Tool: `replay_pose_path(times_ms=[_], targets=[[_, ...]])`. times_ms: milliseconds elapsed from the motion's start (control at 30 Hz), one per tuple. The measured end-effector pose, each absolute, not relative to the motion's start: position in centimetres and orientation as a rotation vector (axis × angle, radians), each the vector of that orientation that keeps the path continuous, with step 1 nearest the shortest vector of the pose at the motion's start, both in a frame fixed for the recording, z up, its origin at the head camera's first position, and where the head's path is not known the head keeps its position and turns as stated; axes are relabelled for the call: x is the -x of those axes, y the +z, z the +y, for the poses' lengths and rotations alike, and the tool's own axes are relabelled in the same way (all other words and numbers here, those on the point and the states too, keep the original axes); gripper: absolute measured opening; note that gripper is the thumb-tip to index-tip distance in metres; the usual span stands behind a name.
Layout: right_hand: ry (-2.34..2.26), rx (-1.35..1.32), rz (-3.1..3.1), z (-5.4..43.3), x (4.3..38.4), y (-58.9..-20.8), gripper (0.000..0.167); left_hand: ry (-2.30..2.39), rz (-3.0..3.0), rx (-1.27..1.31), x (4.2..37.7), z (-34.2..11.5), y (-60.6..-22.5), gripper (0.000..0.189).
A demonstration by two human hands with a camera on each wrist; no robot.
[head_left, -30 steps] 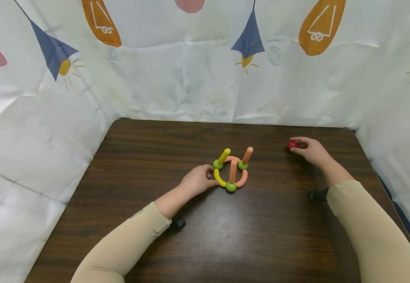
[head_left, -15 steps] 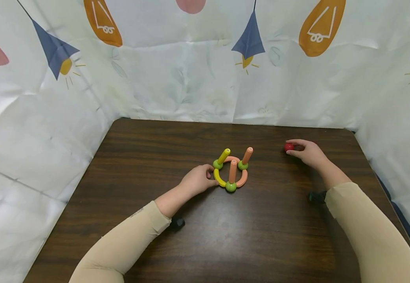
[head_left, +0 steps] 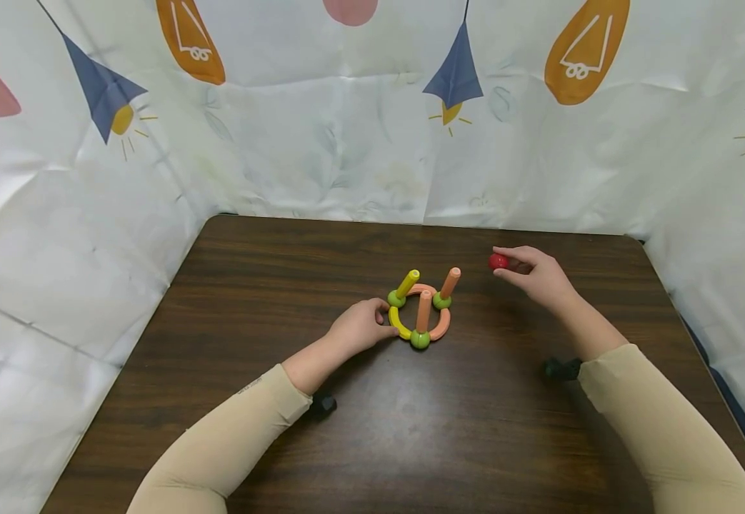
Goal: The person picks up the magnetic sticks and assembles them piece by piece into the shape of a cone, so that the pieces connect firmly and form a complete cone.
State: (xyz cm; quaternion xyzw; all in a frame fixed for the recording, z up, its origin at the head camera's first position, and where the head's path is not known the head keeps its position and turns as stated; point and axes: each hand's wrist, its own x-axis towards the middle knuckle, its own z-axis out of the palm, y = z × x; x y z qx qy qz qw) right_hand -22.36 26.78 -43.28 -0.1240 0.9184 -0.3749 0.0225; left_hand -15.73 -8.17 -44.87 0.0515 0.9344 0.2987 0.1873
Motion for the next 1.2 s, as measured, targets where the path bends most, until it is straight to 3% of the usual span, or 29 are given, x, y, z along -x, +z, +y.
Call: replay_pose_path(times_ms=[500, 1200], targets=[[-1.383, 0.722, 2.782, 20.9, 19.9, -39.8, 0.045, 0.834, 2.630, -0.146, 15.9, -8.2, -45.1, 0.052], [-1.367, 0.831, 2.780, 20.1, 19.7, -40.1, 0.043, 0.852, 2.616, -0.144, 15.9, -8.2, -45.0, 0.051]])
